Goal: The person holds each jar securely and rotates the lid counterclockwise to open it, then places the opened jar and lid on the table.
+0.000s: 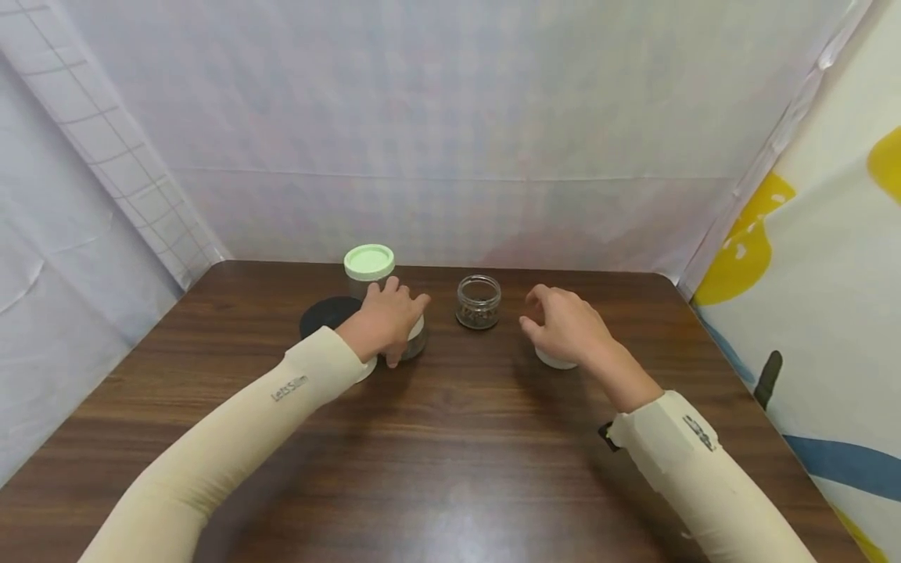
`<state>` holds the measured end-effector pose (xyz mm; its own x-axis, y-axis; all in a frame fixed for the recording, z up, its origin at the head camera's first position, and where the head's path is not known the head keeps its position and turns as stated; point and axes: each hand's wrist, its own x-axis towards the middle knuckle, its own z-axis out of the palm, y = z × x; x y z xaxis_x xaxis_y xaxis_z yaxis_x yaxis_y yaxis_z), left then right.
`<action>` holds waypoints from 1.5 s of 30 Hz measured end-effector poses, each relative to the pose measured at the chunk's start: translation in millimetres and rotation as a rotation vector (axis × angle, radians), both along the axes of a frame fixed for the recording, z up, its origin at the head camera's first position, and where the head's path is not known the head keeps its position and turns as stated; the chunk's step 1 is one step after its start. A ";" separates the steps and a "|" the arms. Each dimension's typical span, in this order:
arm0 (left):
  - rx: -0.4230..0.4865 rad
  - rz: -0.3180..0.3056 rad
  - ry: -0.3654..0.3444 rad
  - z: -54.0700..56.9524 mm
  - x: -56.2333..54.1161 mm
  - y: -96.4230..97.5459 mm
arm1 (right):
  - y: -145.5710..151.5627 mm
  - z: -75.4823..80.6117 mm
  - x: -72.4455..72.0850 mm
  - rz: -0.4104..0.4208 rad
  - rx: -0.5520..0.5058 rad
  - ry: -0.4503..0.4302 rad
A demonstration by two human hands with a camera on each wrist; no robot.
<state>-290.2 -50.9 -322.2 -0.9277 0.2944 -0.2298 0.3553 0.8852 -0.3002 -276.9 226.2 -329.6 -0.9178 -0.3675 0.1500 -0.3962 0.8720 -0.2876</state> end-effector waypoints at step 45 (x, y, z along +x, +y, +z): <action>0.970 -0.089 -0.107 4.1 14.3 0.2 | -8.4 15.3 9.0 0.093 -0.078 0.058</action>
<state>-275.9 -50.6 -318.1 -0.8815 0.4674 0.0675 0.4155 0.6996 0.5813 -267.9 217.7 -314.3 -0.8695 -0.4355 0.2330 -0.4919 0.8069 -0.3271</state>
